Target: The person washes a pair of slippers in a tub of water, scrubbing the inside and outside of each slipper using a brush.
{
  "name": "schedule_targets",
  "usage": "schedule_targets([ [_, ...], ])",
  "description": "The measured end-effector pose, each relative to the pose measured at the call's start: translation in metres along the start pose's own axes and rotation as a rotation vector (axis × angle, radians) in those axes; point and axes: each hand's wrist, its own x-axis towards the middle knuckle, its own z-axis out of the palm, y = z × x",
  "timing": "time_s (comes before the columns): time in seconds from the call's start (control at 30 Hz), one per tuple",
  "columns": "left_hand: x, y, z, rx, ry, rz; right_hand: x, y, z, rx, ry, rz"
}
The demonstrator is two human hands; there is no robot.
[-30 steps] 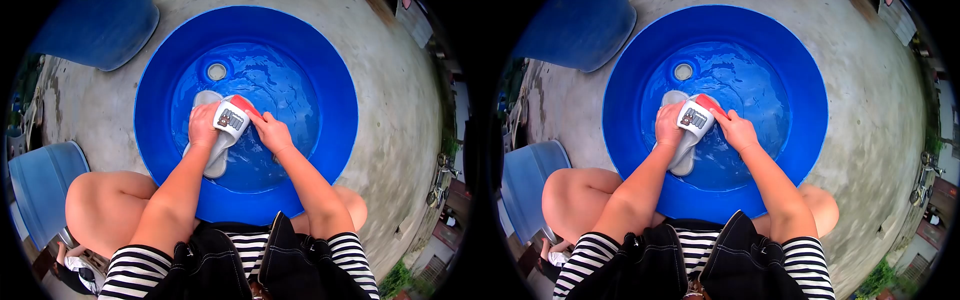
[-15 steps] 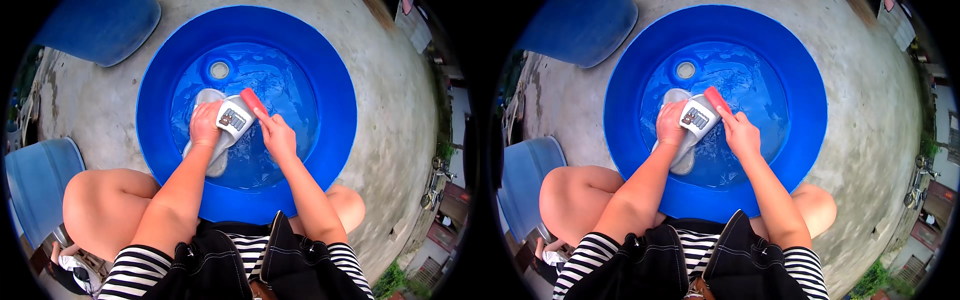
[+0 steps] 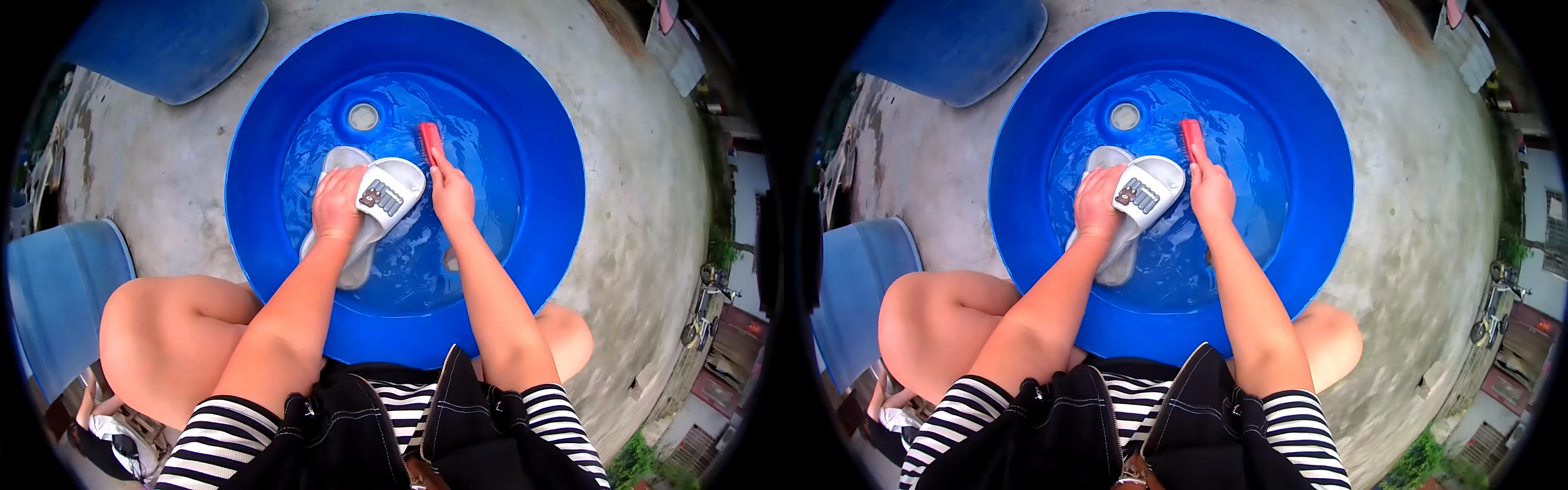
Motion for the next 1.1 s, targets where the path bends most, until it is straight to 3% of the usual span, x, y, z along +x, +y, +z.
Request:
schedule_targets([
  [0.03,-0.001,0.001,0.0,-0.008,0.002,-0.01,-0.003,0.016,-0.002,0.086,0.06,0.056],
  [0.1,0.0,0.001,-0.002,0.005,0.006,0.002,-0.02,0.04,-0.003,0.259,0.086,-0.078],
  [0.23,0.001,0.001,-0.003,0.006,0.001,0.01,-0.067,-0.008,-0.024,-0.041,-0.09,-0.354],
  [0.43,-0.002,-0.003,0.002,0.025,-0.006,0.01,-0.022,-0.017,0.026,-0.065,-0.062,-0.187],
  [0.5,-0.002,-0.004,0.001,0.033,0.003,0.041,-0.03,0.002,0.03,0.283,0.03,-0.275],
  [0.63,-0.003,-0.006,0.003,0.033,0.015,0.045,-0.071,0.008,-0.014,0.243,-0.131,-0.206],
  [0.7,-0.002,-0.006,0.004,0.028,0.014,0.064,-0.077,0.007,-0.048,-0.006,-0.295,-0.14],
  [0.77,-0.002,-0.002,0.002,0.037,-0.024,0.026,-0.078,-0.009,-0.084,-0.042,-0.431,-0.018],
  [0.9,0.002,-0.003,0.003,0.02,-0.022,0.011,-0.085,-0.011,-0.106,0.011,-0.319,-0.09],
  [1.0,0.026,0.017,-0.006,0.046,-0.29,-0.278,-0.081,-0.009,-0.121,0.037,-0.317,-0.1],
  [1.1,0.049,0.034,-0.015,-0.122,-0.367,-0.406,-0.064,0.019,-0.131,0.038,-0.286,-0.129],
])
